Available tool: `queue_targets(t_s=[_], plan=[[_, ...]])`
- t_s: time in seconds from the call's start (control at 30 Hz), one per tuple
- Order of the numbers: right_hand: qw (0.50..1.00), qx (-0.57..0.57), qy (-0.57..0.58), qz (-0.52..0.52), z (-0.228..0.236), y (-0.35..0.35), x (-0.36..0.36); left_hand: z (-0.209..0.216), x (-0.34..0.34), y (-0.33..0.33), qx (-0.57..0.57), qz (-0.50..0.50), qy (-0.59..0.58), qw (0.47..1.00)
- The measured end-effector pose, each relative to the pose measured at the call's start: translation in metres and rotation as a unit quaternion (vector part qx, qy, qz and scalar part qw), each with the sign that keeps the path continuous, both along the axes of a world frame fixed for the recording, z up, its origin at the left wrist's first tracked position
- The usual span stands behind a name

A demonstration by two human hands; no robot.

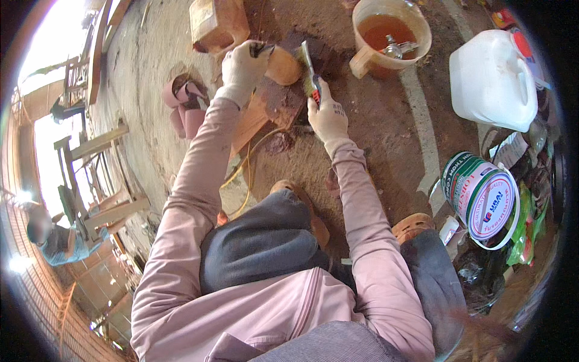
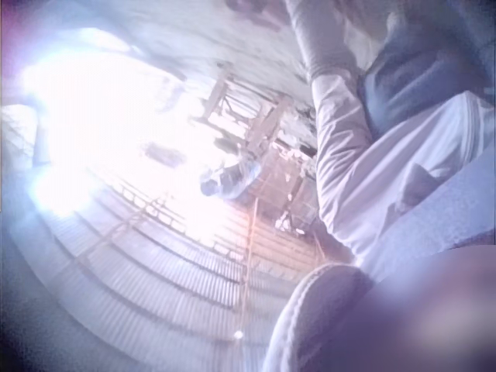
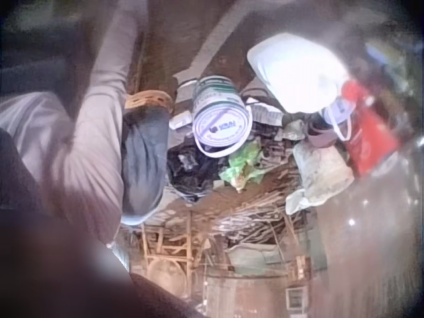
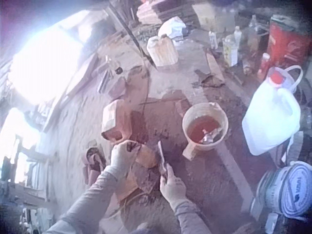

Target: The person scrubs the inside of a plastic container with a brush, rinses it with water from a jug, and sets it aside. The person repeats this process with another container.

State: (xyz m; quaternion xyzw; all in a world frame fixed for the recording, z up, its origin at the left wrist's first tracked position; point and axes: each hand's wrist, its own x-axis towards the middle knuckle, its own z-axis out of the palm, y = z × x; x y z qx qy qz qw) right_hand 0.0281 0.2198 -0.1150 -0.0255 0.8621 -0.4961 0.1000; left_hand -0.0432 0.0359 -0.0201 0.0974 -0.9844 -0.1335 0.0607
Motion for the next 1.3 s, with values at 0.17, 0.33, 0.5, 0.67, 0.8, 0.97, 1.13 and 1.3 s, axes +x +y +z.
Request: queue_targets(t_s=[0.17, 0.33, 0.5, 0.67, 0.8, 0.97, 1.13, 1.3], plan=[[1.0, 0.017, 0.012, -0.002, 0.043, -0.02, -0.007, -0.004, -0.01, -0.005, -0.028, 0.006, -0.005, 1.0], [0.998, 0.027, 0.025, 0.054, 0.043, -0.005, -0.011, -0.004, 0.001, -0.005, 0.004, 0.017, 0.021, 1.0], [0.998, 0.036, 0.014, 0.05, 0.063, -0.015, -0.021, -0.004, 0.001, 0.005, 0.006, 0.042, 0.024, 0.999], [0.992, 0.082, -0.068, 0.07, 0.016, -0.007, -0.021, -0.009, 0.001, 0.009, 0.004, 0.056, 0.026, 0.998], [0.985, 0.124, -0.095, 0.076, 0.017, 0.003, -0.008, -0.006, 0.008, 0.013, 0.052, 0.057, 0.052, 0.996], [0.992, 0.117, -0.031, 0.025, 0.069, 0.014, -0.011, -0.032, 0.031, -0.004, 0.154, 0.001, 0.099, 0.983], [0.992, 0.112, -0.011, 0.059, 0.004, 0.011, 0.015, -0.064, 0.047, -0.016, 0.079, -0.001, 0.126, 0.989], [0.998, 0.056, 0.024, -0.004, 0.004, 0.01, 0.025, -0.068, 0.043, -0.016, 0.182, 0.077, 0.081, 0.977]])
